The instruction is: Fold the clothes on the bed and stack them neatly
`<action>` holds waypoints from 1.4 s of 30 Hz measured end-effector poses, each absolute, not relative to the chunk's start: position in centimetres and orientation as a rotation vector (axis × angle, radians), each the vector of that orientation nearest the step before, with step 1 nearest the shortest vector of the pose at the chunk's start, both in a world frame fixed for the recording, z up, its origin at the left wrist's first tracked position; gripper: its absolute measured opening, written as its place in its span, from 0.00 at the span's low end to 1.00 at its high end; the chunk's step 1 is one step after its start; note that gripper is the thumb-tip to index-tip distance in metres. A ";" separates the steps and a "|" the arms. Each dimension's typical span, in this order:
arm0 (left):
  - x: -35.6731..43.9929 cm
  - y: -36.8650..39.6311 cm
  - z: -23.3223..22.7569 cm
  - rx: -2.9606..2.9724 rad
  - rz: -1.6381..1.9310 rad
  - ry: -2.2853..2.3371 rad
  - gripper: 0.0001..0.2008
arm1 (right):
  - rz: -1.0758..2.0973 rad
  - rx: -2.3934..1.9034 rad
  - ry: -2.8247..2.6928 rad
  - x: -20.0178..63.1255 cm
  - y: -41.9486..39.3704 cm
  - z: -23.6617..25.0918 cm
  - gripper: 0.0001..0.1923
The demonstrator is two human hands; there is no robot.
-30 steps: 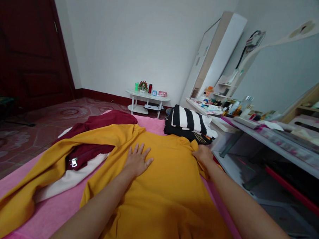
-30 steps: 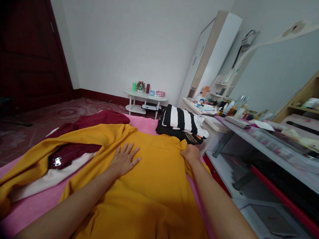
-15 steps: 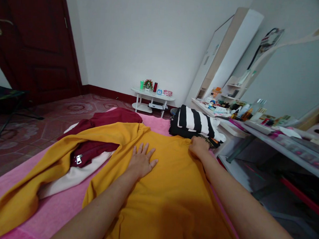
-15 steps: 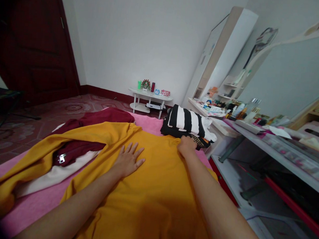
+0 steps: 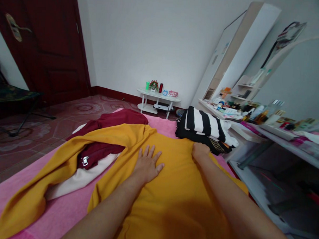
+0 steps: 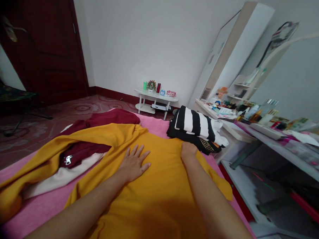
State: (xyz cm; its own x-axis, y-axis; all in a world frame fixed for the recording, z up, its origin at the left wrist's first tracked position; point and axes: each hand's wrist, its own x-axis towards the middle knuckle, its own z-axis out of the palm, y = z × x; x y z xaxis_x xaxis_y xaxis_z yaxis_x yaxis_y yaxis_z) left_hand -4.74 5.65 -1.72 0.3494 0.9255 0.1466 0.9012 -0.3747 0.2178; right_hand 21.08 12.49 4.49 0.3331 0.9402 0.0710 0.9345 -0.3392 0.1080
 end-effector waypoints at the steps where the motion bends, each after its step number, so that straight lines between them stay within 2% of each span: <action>1: -4.7 5.7 -1.8 2.499 0.375 1.695 0.33 | 0.225 2.508 1.815 20.3 12.4 4.2 0.17; 4: -4.7 5.8 -1.9 2.507 0.388 1.695 0.33 | 0.282 2.314 2.137 18.3 11.6 2.3 0.22; 7: -4.7 5.8 -2.0 2.504 0.383 1.687 0.34 | 0.112 2.087 2.400 17.9 10.5 0.0 0.28; 12: -4.8 5.7 -1.7 2.507 0.338 1.668 0.34 | -0.129 2.115 2.260 18.7 9.6 -0.4 0.34; 17: -5.2 5.4 -1.1 2.514 0.245 1.613 0.35 | -0.168 1.952 2.443 19.4 4.9 1.9 0.29; 20: -5.5 4.7 -0.9 2.511 0.173 1.555 0.36 | -0.075 1.934 2.675 21.4 -0.3 2.8 0.25; 23: -6.3 3.1 -0.5 2.517 0.073 1.489 0.37 | 0.008 1.986 2.756 24.3 -6.0 3.5 0.25; 27: -9.3 0.2 1.0 2.551 -0.038 1.296 0.38 | -0.074 1.908 2.746 28.0 -12.5 3.9 0.23; 31: -14.9 -3.7 3.2 2.515 0.012 1.022 0.30 | -0.146 1.792 2.721 30.4 -17.5 3.1 0.27; 36: -21.8 -9.7 4.6 2.467 0.209 1.094 0.22 | -0.122 1.738 2.735 30.7 -21.3 1.6 0.34; 42: -25.4 -14.2 4.0 2.572 0.200 1.050 0.32 | -0.432 1.748 2.854 26.9 -20.4 2.3 0.24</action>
State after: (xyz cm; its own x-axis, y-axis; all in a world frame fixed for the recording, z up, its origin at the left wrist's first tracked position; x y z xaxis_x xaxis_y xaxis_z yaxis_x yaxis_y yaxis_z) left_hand -25.37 -14.23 3.96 0.7148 0.6993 -0.0035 0.6493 -0.6617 0.3749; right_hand 26.87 -20.44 2.34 -0.4436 0.8939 0.0647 0.8347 0.4384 -0.3333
